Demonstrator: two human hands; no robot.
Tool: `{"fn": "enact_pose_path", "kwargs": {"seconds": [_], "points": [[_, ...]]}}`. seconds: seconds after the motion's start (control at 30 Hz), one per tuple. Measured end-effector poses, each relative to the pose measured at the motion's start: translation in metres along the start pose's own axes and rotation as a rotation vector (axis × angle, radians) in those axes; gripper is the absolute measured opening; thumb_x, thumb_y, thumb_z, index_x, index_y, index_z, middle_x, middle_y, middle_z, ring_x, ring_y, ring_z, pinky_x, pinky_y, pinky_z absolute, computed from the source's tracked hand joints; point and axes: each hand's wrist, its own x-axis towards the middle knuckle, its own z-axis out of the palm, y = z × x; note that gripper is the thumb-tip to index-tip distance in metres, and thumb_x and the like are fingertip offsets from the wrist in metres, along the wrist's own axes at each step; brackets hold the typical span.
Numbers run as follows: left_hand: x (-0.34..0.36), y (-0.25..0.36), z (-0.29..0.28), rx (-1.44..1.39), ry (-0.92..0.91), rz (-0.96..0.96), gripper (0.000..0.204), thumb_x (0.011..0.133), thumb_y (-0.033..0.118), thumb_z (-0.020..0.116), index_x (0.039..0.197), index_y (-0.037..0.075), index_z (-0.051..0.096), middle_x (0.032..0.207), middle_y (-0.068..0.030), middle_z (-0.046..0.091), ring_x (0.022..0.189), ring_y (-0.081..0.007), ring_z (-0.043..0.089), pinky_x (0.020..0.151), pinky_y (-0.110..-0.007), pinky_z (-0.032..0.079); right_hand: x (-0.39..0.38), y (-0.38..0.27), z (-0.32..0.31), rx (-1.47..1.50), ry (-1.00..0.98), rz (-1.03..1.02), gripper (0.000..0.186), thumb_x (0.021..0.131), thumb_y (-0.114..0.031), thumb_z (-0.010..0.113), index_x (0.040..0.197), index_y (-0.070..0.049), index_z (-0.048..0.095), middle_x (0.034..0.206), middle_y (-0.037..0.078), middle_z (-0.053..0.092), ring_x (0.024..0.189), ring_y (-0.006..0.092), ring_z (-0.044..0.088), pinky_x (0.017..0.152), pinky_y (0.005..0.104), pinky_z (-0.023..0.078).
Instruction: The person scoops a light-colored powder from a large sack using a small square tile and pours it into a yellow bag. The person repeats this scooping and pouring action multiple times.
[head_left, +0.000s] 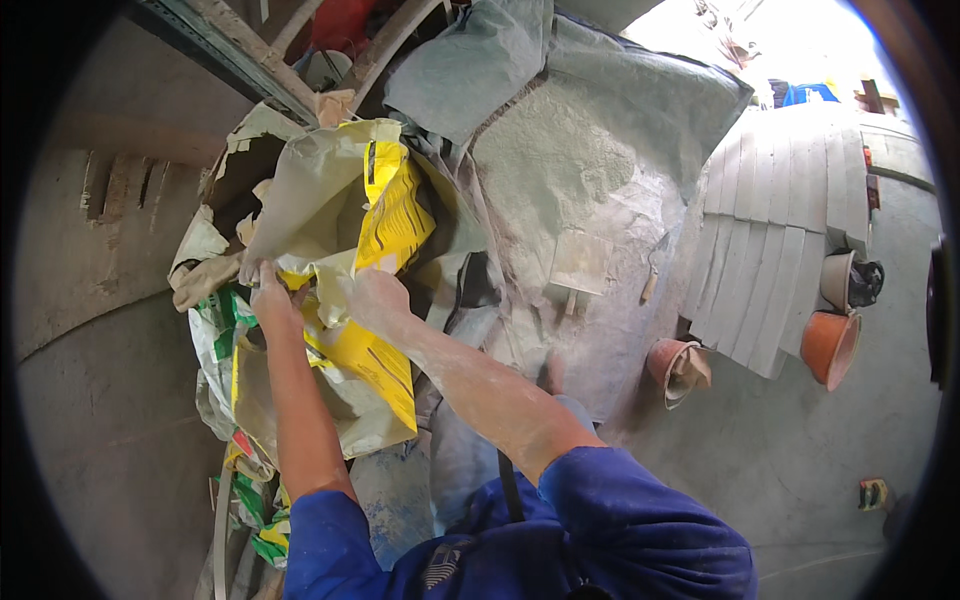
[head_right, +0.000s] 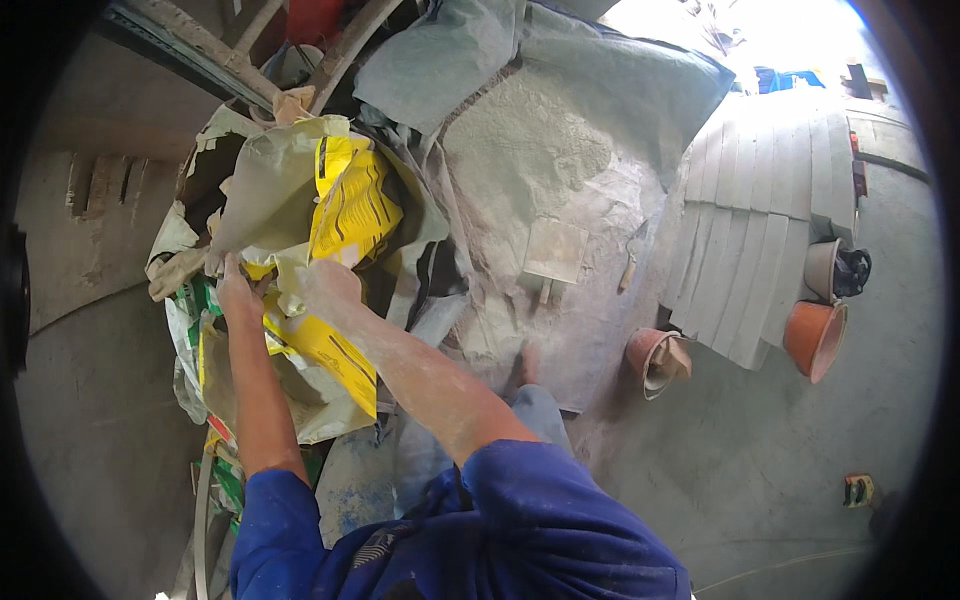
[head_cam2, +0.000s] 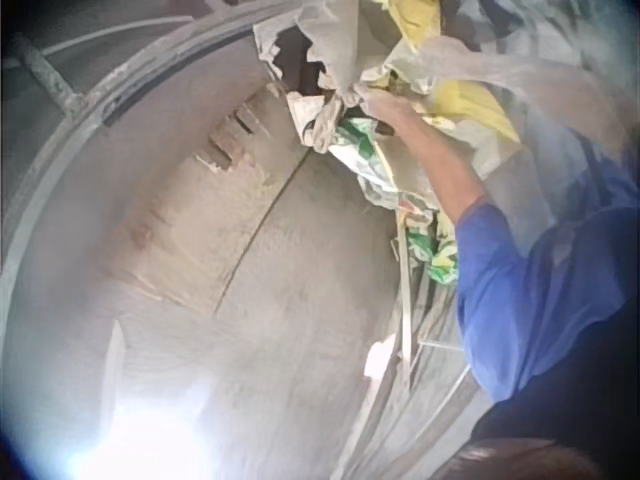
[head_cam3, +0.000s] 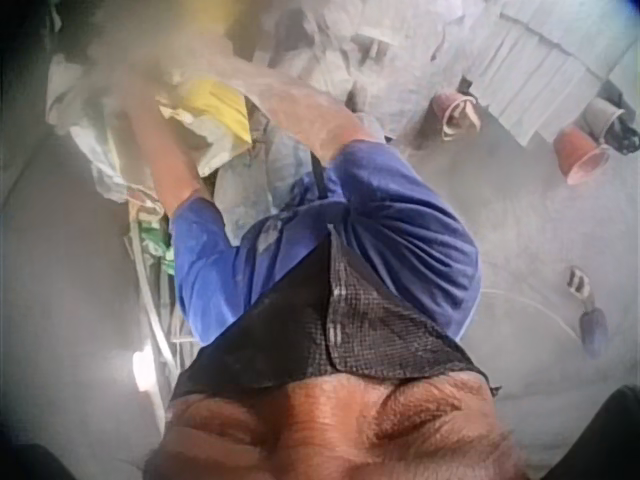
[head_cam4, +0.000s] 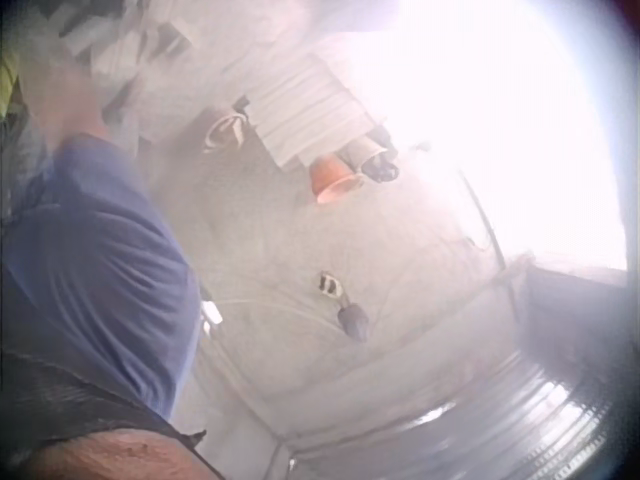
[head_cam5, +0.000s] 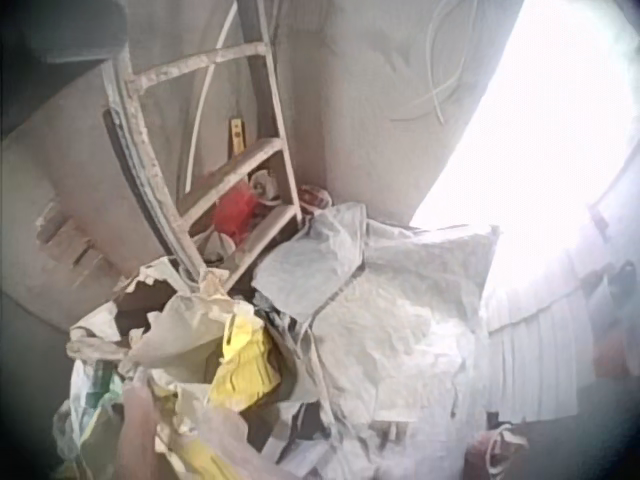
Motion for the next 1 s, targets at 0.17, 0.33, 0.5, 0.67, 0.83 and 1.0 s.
{"fn": "enact_pose_path", "kwargs": {"seconds": [0.17,0.33,0.5,0.67,0.83,1.0], "points": [[-0.039,-0.008,0.031,0.024,-0.058,0.039,0.042,0.098,0.034,0.062,0.128,0.005,0.055,0.118,-0.0084,0.058,0.103,-0.0228,0.06,0.083,-0.044,0.056,-0.081,0.088,-0.023,0.482,-0.086,-0.122,0.044,0.096,-0.042,0.055,0.096,0.001,0.065,0.09,0.025,0.068,0.091,0.0404,0.067,0.076,0.0463,0.05],[-0.169,-0.067,0.023,0.476,-0.015,0.959,0.05,0.099,0.016,0.062,0.141,-0.004,0.045,0.125,-0.0138,0.054,0.112,-0.0243,0.055,0.098,-0.036,0.045,-0.147,0.326,-0.063,0.488,0.04,0.375,0.036,0.094,-0.033,0.063,0.085,0.001,0.067,0.076,0.013,0.067,0.069,0.0185,0.063,0.063,0.0349,0.047],[-0.313,-0.245,-0.005,1.292,-0.585,0.895,0.028,0.08,0.014,0.075,0.104,0.001,0.067,0.099,-0.0175,0.065,0.092,-0.036,0.06,0.081,-0.048,0.047,-0.146,0.58,-0.066,0.257,0.311,0.55,0.041,0.083,-0.032,0.075,0.103,0.004,0.07,0.102,0.02,0.073,0.101,0.0299,0.069,0.088,0.0394,0.052],[-0.312,-0.392,-0.018,1.431,-0.686,0.585,0.03,0.082,0.018,0.075,0.106,0.002,0.067,0.101,-0.0172,0.063,0.09,-0.0368,0.059,0.08,-0.047,0.045,-0.047,0.71,-0.061,0.274,0.19,0.808,0.068,0.074,-0.04,0.081,0.118,0.009,0.062,0.116,0.028,0.067,0.113,0.0361,0.065,0.095,0.0431,0.049],[-0.296,-0.439,-0.038,1.546,-0.636,0.648,0.025,0.086,0.016,0.07,0.107,0.002,0.066,0.1,-0.0178,0.059,0.088,-0.0371,0.056,0.081,-0.047,0.042,0.014,0.748,-0.053,0.329,0.289,0.789,0.08,0.074,-0.046,0.079,0.125,0.01,0.055,0.121,0.032,0.063,0.118,0.0405,0.061,0.097,0.0452,0.048],[-0.282,-0.434,-0.049,1.566,-0.733,0.745,0.024,0.087,0.015,0.067,0.107,0.002,0.066,0.102,-0.017,0.058,0.091,-0.0359,0.054,0.083,-0.045,0.041,0.037,0.761,-0.043,0.144,0.332,0.914,0.068,0.079,-0.047,0.07,0.114,0.01,0.062,0.114,0.032,0.066,0.113,0.0429,0.063,0.096,0.0433,0.049]]}}
